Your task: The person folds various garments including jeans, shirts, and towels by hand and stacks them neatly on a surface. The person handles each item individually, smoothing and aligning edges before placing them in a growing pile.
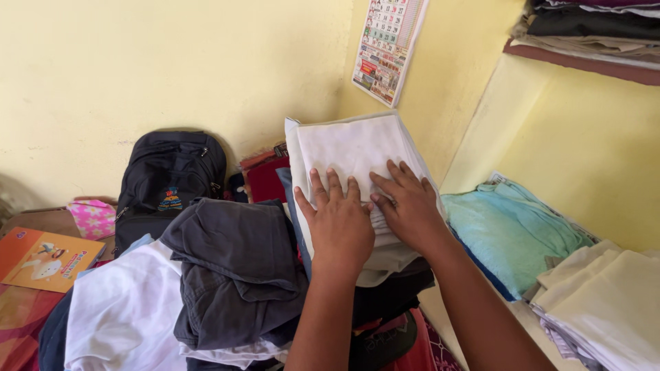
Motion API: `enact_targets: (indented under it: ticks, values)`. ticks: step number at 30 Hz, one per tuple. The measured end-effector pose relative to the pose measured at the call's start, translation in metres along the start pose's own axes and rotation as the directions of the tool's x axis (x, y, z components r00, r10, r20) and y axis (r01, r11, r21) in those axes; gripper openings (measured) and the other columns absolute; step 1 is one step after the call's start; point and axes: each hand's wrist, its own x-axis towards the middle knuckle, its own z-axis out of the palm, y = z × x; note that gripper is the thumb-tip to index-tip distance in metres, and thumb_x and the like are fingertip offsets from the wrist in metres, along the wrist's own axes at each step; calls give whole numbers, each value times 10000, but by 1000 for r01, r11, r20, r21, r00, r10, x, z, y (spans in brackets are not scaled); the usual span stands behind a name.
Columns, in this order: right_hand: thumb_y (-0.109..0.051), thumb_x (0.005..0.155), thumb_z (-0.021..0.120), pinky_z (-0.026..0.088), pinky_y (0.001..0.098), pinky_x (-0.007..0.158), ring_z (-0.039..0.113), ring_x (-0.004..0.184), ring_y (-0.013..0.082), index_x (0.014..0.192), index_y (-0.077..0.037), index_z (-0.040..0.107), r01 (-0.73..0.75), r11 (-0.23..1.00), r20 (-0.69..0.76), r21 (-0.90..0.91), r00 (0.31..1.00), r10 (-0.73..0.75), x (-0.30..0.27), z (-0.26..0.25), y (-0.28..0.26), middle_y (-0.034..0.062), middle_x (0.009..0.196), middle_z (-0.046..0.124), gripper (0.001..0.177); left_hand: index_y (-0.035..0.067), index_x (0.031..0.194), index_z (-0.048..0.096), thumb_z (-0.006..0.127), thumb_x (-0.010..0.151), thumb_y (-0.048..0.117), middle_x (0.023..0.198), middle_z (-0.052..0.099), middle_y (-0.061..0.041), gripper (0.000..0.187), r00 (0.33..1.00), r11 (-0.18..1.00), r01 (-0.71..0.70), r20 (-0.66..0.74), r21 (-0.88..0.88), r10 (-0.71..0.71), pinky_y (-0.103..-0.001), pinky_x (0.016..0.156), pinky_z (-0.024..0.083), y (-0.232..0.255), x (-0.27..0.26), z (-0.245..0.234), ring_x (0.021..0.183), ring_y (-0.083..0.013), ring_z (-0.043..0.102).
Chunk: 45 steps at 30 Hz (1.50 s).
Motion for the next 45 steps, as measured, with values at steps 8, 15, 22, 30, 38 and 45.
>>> enact_targets:
  ticks: [8,15,22,30,38,45]
  values:
    - [-224,932,607,242,608,1156,378,1470,331,1407,-229,622,-10,1000,-17,15,1000,10,-29,-23,-5,119,1548,485,475,32,1424,539,540,931,237,1503,460,-260,534,995,996,-88,49,-33,89,-668,1186,17,29,-10,-1,1489,-467,241]
    - [-182,938,632,273,611,1143,389,1463,362,1399,-161,615,-82,996,-97,46,992,86,-80,-53,21,152,1530,507,462,-21,1420,514,528,886,153,1516,470,-234,562,963,962,-249,80,-110,259,-667,1193,24,70,-28,16,1500,-437,274]
    - [-54,871,686,444,454,1100,512,1390,372,1303,-109,682,-194,972,-264,132,938,223,-141,-68,66,169,1462,584,436,-63,1449,421,512,867,150,1512,459,-238,627,880,903,-400,211,-156,426,-685,1168,24,131,-58,59,1479,-433,282]
    - [-18,850,707,493,434,1069,602,1298,360,1264,-56,701,-266,962,-347,58,898,269,-179,-53,110,164,1366,662,415,-53,1501,389,499,906,160,1507,493,-203,642,844,874,-455,231,-170,485,-666,1192,71,165,-82,114,1465,-419,342]
    - [-115,836,721,375,518,1136,507,1391,360,1250,-103,714,-450,864,-223,-227,887,404,-229,-44,185,144,1394,643,415,-5,1506,392,458,923,155,1547,456,-180,608,729,823,-459,387,-335,564,-696,1182,74,201,-116,168,1474,-418,324]
    - [-421,784,800,129,668,1183,135,1556,288,1543,-242,399,-801,434,-18,-412,483,875,-263,-58,230,50,1653,290,876,20,1529,372,441,935,157,1577,392,-196,613,589,778,-467,508,-421,628,-698,1184,43,230,-146,186,1503,-414,265]
